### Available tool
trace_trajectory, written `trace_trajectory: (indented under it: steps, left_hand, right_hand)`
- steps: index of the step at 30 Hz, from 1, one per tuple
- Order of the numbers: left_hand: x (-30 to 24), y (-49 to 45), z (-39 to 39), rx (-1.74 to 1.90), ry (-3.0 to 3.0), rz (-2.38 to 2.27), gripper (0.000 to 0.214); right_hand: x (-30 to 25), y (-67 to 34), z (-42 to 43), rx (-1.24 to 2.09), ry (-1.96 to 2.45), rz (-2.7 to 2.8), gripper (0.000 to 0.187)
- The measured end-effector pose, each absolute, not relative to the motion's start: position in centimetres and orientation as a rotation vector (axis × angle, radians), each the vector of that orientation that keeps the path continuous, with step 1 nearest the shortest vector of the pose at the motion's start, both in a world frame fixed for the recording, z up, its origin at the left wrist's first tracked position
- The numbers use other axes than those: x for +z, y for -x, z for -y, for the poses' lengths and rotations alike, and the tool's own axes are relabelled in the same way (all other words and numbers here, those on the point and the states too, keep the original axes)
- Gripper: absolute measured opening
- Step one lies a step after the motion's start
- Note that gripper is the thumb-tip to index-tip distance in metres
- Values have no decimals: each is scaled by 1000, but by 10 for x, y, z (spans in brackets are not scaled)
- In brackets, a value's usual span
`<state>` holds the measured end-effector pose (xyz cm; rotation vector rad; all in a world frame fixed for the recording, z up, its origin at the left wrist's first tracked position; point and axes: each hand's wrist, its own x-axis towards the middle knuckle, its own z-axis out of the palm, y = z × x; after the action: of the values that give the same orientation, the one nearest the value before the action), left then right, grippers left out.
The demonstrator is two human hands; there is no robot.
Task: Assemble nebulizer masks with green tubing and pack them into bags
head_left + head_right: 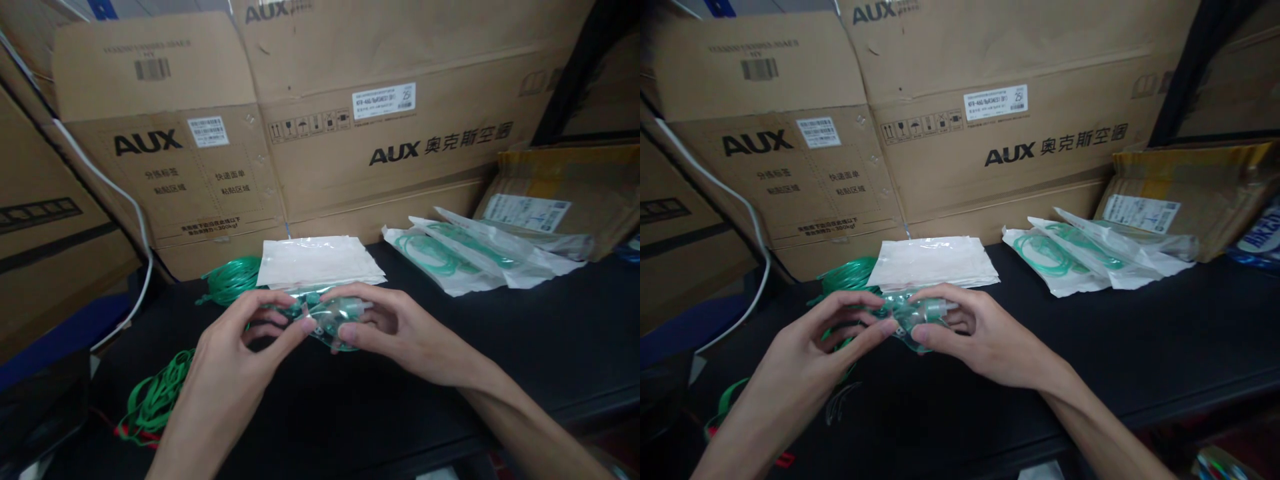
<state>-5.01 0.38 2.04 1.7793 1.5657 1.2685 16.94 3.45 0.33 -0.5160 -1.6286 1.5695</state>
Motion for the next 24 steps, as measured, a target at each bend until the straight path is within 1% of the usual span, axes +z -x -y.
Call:
trace_trajectory:
  steps: [2,6,9,14,20,24]
  left_hand:
    - [22,44,-4,1301,-1671,-1599,36]
    - [25,38,-5,1124,-1634,-1570,43]
    - [24,40,-5,1115,-1644,-1513,46]
    - [22,39,-2,1221,-1593,-1401,43]
    - [22,37,-1,1257,-1474,-1319,37]
    - [22,33,-1,1292,-1447,-1319,35]
  right_hand:
    - [3,-169,-35,1532,488,1584,34]
    - [2,-169,-35,1494,451,1564,37]
    - [3,-168,-35,1506,433,1558,39]
    - [2,-165,-34,1453,466,1569,39]
    - [-1,-164,-30,1225,579,1629,42]
    - [2,-161,-26,1183,625,1662,42]
